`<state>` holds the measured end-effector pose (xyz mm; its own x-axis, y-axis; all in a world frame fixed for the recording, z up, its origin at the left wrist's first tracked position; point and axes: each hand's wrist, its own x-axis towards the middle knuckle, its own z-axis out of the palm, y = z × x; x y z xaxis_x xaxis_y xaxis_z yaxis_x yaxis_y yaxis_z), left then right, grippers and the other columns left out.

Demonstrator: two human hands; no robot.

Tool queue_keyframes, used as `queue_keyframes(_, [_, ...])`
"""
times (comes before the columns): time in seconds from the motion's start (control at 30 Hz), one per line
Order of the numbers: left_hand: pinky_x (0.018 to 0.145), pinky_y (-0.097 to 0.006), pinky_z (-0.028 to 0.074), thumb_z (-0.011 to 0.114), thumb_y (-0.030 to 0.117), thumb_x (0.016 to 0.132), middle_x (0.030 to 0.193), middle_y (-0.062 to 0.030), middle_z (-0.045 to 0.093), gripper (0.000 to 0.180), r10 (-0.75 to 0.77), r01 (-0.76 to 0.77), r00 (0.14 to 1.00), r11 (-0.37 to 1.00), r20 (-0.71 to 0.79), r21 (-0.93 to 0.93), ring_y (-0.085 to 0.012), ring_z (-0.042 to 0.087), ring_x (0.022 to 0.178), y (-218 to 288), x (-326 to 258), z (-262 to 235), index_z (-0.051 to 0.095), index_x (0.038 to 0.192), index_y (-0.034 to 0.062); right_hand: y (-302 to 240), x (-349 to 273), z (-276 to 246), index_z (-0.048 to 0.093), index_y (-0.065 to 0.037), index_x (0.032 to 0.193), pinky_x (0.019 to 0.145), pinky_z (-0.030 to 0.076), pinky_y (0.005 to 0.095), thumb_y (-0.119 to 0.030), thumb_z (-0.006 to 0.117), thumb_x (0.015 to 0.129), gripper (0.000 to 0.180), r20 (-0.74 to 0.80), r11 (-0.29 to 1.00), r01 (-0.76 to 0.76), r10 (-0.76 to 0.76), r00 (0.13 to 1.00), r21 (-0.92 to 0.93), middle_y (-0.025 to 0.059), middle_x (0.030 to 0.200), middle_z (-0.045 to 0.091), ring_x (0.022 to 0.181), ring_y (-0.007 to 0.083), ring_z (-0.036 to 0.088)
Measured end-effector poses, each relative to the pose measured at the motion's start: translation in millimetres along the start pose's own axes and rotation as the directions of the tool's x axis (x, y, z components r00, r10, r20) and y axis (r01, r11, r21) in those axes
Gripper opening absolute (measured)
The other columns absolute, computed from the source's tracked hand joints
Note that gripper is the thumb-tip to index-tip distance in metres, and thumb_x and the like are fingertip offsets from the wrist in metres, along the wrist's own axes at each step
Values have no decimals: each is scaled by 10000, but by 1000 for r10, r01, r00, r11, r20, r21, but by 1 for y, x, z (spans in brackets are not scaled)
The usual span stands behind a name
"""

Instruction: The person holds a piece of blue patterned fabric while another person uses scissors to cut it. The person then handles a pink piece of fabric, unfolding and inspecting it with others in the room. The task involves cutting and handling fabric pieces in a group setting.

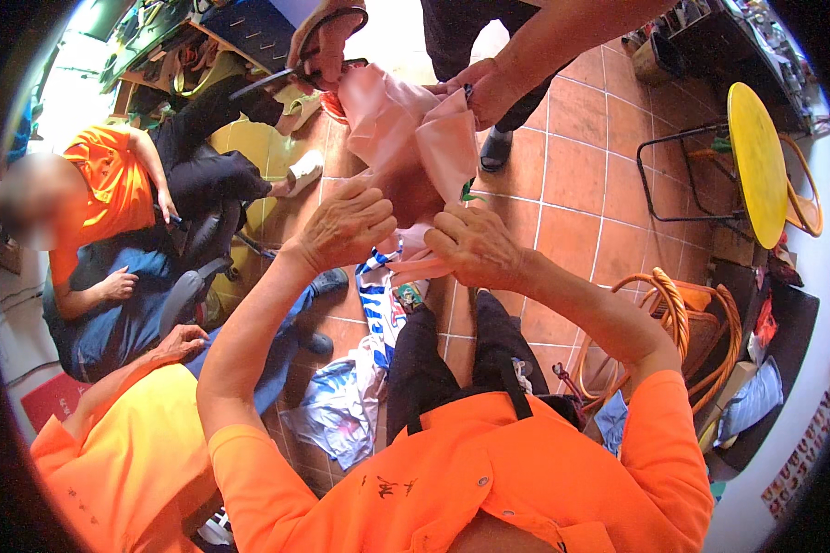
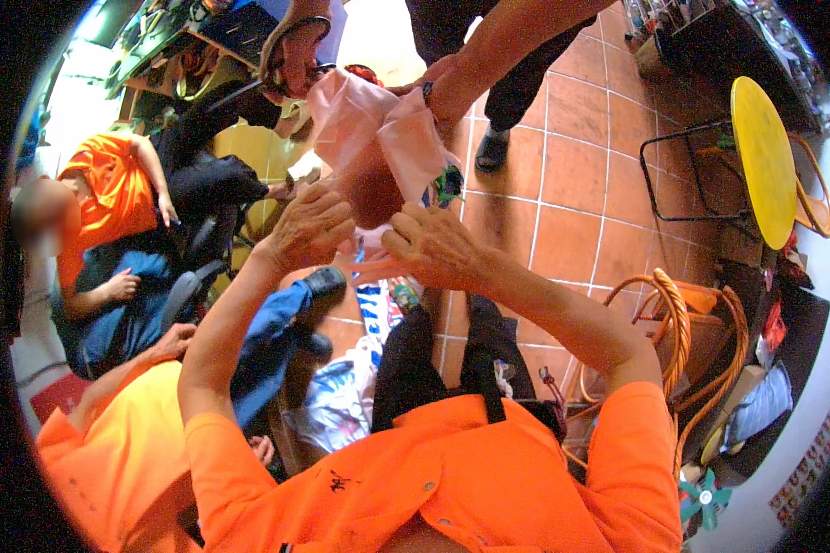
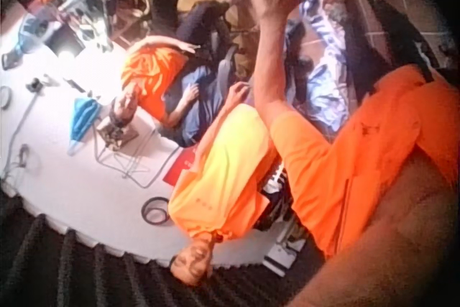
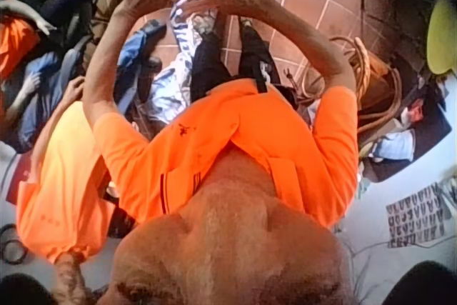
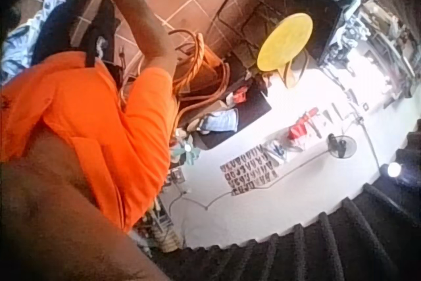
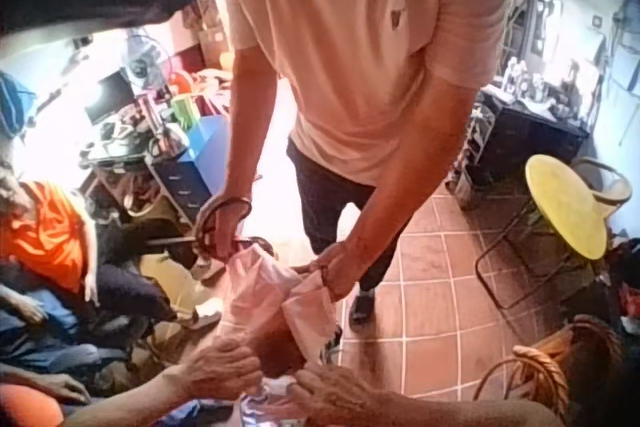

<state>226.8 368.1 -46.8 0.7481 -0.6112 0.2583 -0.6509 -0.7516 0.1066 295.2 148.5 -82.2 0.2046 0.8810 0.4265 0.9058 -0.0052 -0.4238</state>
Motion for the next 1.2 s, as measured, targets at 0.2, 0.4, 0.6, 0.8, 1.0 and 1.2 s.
queue_keyframes(0.2, [679, -322, 387, 574, 163, 611, 653, -27, 398, 127, 0, 0, 1000, 1000, 2, -24, -180, 452, 650, 4, 6, 3, 465, 648, 110, -3, -9, -7, 518, -74, 799, 592, 389, 351, -120, 662, 589, 258, -12, 999, -44, 44, 999, 17, 60, 717, 438, 696, 233, 487])
queue_keyframes(0.4, [765, -334, 405, 579, 166, 615, 661, -20, 425, 127, -78, 77, 995, 997, 57, 12, -186, 481, 681, 9, 16, -1, 483, 678, 114, -3, -11, -12, 509, -80, 817, 582, 392, 352, -88, 680, 565, 305, -80, 997, -69, 72, 994, 34, 60, 739, 437, 708, 237, 486])
queue_keyframes(0.6, [768, -326, 396, 574, 172, 639, 663, -12, 431, 100, 15, -15, 1000, 1000, 11, 14, -182, 482, 687, 8, 29, 0, 503, 689, 122, -2, -19, -14, 517, -74, 818, 572, 397, 354, -101, 694, 557, 316, -78, 995, -69, 74, 994, 66, 58, 737, 440, 722, 236, 495])
queue_keyframes(0.8, [767, -320, 393, 582, 189, 632, 669, -7, 438, 114, 2, -2, 996, 1000, 87, -3, -164, 482, 701, 14, 28, 6, 508, 689, 124, 0, -28, -15, 524, -66, 801, 586, 398, 349, -105, 702, 550, 310, -103, 996, -60, 66, 992, 68, 58, 736, 453, 713, 233, 494])
queue_keyframes(1.0, [736, -313, 390, 592, 192, 632, 674, -4, 445, 115, 2, -2, 1000, 999, 4, 42, -159, 482, 696, 13, 30, 4, 519, 692, 126, 2, -19, -26, 538, -61, 811, 586, 395, 348, -95, 710, 541, 322, -130, 995, -49, 60, 990, 88, 68, 746, 455, 722, 239, 494])
queue_keyframes(1.2, [726, -304, 392, 573, 175, 649, 661, -5, 429, 96, 11, -12, 1000, 1000, 22, 23, -162, 482, 684, 18, 33, 3, 490, 665, 129, 5, -25, -31, 542, -69, 814, 592, 438, 367, -137, 662, 562, 287, -66, 995, -54, 60, 996, 87, 64, 751, 479, 742, 259, 520])
